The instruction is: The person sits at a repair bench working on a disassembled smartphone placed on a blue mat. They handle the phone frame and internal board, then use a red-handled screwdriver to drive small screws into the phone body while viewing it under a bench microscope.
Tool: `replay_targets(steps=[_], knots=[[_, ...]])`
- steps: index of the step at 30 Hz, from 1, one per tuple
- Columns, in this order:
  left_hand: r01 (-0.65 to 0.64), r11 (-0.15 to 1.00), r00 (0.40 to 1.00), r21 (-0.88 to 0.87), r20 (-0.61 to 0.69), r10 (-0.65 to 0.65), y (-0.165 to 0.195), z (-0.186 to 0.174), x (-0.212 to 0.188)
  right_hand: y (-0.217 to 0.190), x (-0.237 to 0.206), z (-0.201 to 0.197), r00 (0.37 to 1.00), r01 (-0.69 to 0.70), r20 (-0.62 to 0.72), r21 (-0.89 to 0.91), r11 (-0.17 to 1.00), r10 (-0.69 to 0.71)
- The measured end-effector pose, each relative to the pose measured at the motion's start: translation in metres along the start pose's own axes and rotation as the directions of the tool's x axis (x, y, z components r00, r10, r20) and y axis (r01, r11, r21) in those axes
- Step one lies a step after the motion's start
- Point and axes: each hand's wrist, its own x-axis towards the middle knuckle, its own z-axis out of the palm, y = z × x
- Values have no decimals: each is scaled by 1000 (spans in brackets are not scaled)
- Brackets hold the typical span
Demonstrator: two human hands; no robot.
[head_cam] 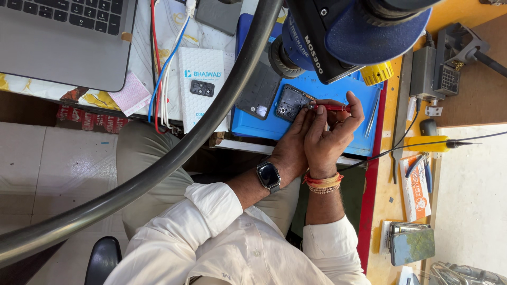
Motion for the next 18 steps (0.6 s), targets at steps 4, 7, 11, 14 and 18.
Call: replay_targets(steps=[4,7,11,14,18], knots=[[-16,1000,1000,18,18,16,-1,-3,0,-3,2,1,1000,21,3,4,1000,-21],[-21,999,1000,40,2,21,-3,-6,-1,-8,4,1,1000,10,20,-16,1000,-9],[-8,1000,998,22,-69,10,-4,-7,-3,-12,5,3,999,-5,39,-31,1000,6],[-21,1000,999,12,-29,21,-3,-7,-6,-9,4,3,997,41,64,-19,999,-40],[42,996,992,-73,-119,-50,-3,-9,-4,-6,12,-4,985,145,95,-30,989,-141]])
